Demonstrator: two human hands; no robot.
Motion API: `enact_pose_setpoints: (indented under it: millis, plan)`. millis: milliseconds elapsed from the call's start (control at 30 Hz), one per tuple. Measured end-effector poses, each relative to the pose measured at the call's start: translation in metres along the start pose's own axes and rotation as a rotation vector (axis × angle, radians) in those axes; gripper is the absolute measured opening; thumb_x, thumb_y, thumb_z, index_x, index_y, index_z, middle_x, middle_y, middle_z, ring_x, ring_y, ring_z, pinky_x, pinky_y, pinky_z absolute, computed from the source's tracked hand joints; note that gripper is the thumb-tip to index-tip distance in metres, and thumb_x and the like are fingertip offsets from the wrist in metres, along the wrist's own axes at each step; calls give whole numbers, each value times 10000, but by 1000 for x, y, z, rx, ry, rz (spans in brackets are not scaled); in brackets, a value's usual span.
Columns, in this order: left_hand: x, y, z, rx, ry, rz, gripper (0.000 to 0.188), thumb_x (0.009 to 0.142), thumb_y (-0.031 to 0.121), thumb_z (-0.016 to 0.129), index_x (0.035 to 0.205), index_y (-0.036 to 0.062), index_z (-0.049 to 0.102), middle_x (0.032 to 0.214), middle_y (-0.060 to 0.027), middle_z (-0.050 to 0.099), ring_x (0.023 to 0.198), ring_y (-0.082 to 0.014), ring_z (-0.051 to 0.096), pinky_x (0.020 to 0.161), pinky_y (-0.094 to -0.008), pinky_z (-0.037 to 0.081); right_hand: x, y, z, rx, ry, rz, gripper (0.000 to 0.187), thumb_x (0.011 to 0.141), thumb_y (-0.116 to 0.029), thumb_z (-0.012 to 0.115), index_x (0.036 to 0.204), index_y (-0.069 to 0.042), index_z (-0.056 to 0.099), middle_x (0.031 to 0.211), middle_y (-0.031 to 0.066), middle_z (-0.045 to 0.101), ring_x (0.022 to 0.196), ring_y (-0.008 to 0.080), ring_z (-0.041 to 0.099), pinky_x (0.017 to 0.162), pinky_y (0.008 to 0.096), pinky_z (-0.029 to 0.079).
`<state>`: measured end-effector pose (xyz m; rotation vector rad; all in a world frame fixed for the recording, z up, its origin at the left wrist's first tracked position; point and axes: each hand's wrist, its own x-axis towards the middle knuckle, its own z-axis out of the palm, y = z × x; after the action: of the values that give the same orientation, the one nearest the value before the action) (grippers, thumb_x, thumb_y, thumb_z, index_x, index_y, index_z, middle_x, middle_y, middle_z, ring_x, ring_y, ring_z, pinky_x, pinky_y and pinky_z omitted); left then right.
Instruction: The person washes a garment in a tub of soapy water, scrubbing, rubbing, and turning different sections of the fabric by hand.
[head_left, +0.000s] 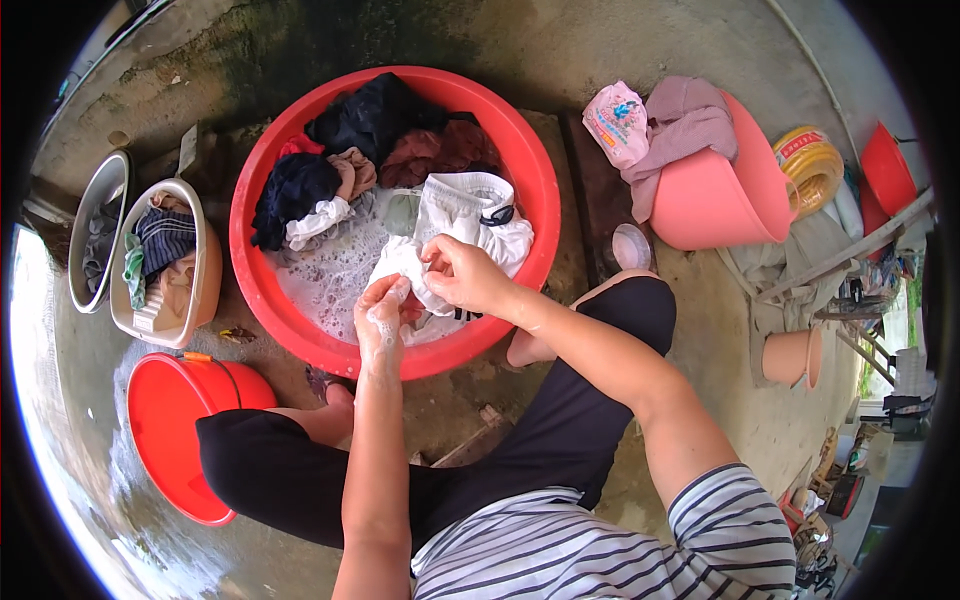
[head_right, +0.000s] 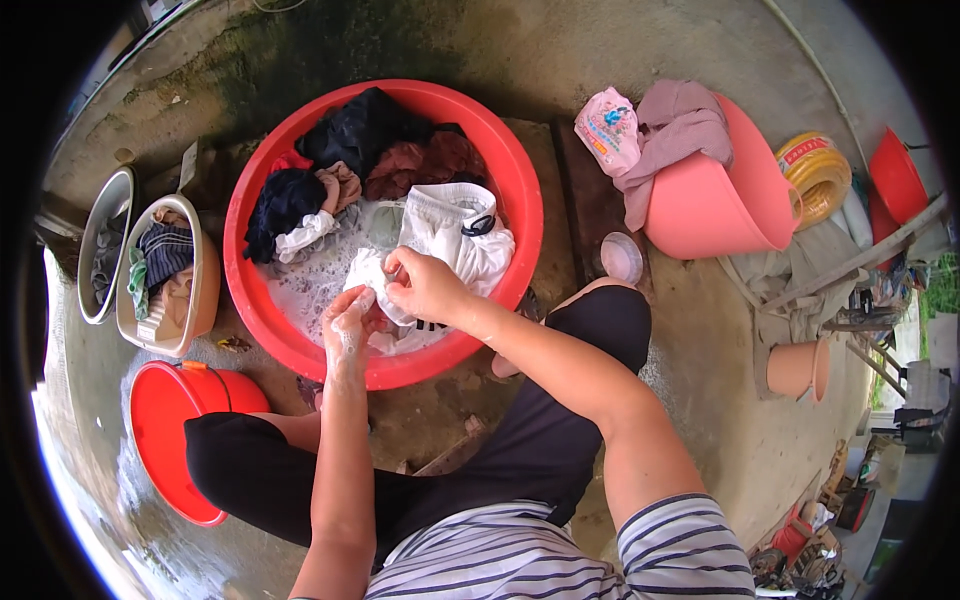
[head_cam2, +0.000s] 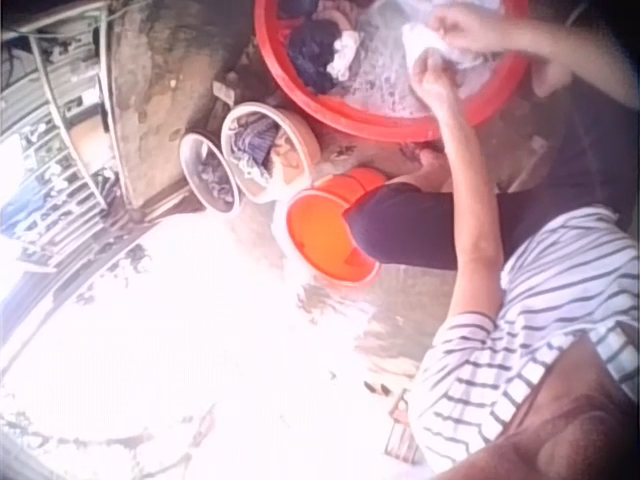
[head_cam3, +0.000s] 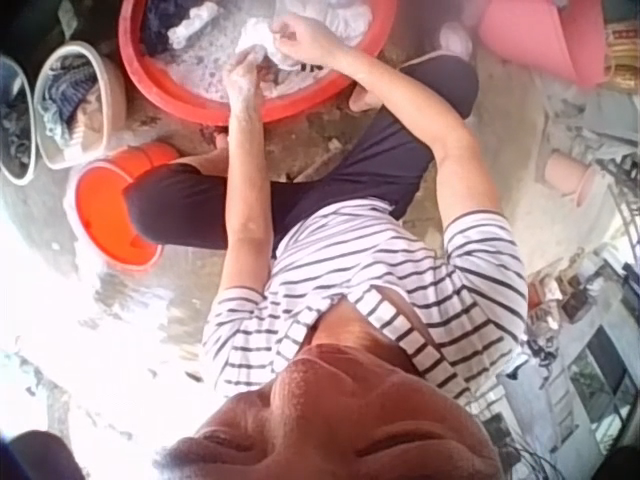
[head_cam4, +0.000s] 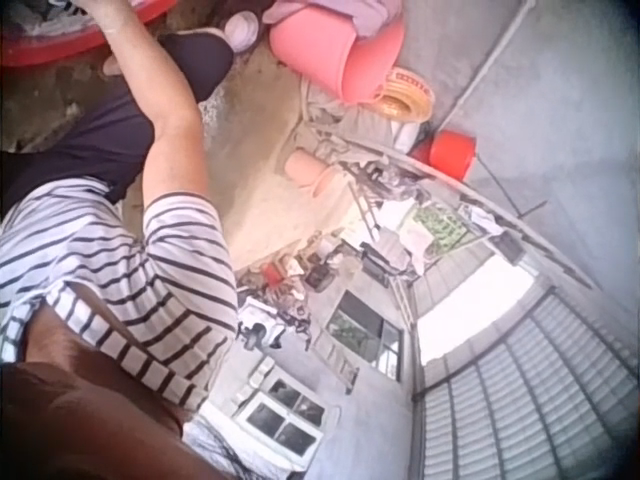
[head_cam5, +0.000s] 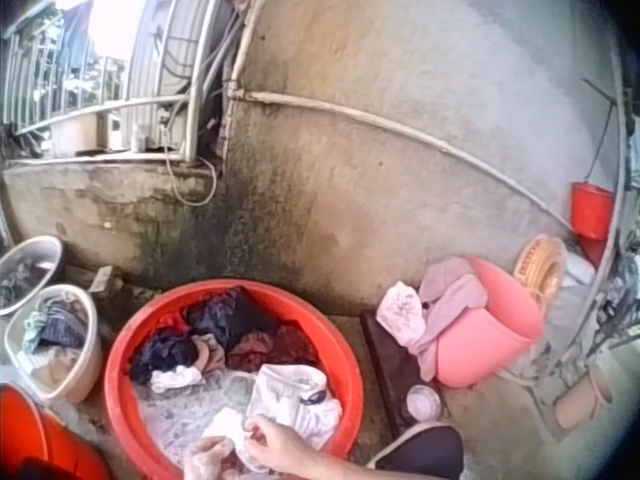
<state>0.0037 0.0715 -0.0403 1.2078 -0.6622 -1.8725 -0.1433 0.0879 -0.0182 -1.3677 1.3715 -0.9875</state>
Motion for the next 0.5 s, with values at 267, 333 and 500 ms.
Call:
enact_pose_setpoints:
  millis: [267,333,500]
  plan:
    - [-3,-7,0,536,22,303,138,705,41,512,764,-71,564,552,-77,549,489,-134,539,463,-242,435,0,-3,-12,-749,114,-130,120,660,-168,538,622,-55,554,588,130,550,574,305,547,511,390,422]
    - [-1,-3,-5,475,47,276,133,701,38,513,759,-71,565,545,-77,545,484,-134,536,473,-243,440,3,-7,-20,-729,197,-70,139,657,-181,544,623,-47,559,579,136,553,566,317,549,503,394,428]
    - [-6,-8,4,236,-67,255,145,738,62,535,783,-69,575,627,-66,571,538,-119,534,534,-235,450,-5,-12,-2,-500,-42,-57,141,672,-156,588,735,-31,565,600,110,568,595,236,583,536,326,437]
